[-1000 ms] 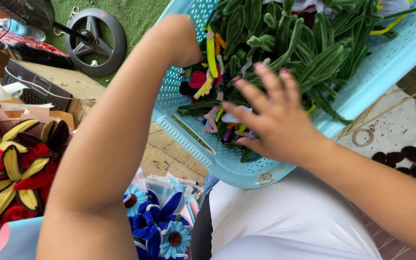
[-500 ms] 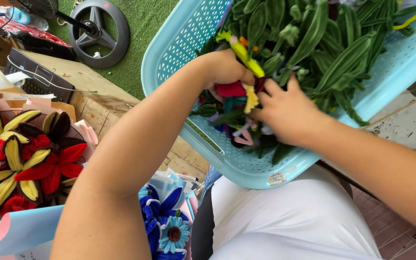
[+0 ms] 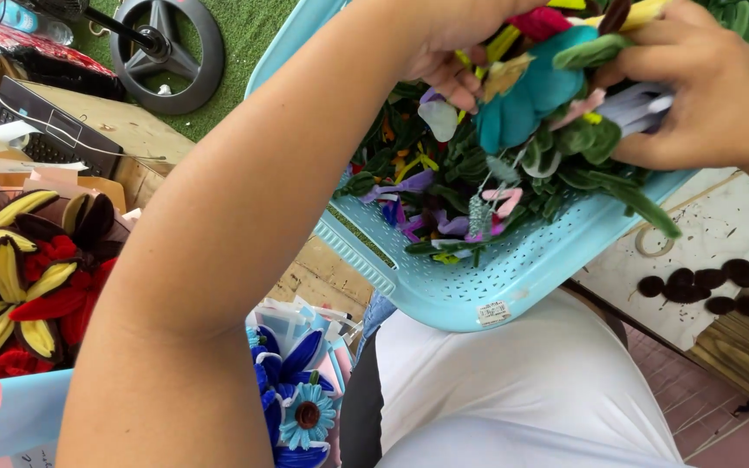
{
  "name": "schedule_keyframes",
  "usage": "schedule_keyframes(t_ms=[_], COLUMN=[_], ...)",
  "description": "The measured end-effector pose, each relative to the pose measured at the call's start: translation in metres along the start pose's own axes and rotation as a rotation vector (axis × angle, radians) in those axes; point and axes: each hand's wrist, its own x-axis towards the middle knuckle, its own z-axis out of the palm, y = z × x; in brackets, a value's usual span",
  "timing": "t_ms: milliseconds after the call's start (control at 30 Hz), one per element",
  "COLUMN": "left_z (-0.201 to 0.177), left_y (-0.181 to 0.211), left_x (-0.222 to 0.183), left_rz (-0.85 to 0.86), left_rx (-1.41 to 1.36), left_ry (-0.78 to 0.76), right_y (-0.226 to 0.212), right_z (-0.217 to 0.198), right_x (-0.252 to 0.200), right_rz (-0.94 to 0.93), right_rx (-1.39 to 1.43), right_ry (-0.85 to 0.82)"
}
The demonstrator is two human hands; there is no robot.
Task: Sorting through a basket of artificial flower components including leaves and petals.
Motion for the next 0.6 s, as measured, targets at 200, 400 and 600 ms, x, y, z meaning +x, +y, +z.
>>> schedule_keyframes(t_ms=[200, 400, 600], left_z=[0.01, 0.009, 0.026], left_y=[-0.014, -0.003, -0.02], left_x=[0.053, 0.041, 0.102], left_rz=[-0.003, -0.04, 0.054], left_rx=[-0.205, -0.459, -0.686], left_ry=[-0.06, -0.083, -0.106], right_y=[0.003, 0.01, 0.014], right_z=[0.001, 0.005, -0.003], right_x=[-0.007, -0.013, -0.006], right_rz=[0.083, 0.211, 0.219], right_rx=[0.037, 0.241, 0.36], right_ry=[0.054, 0.127, 0.09])
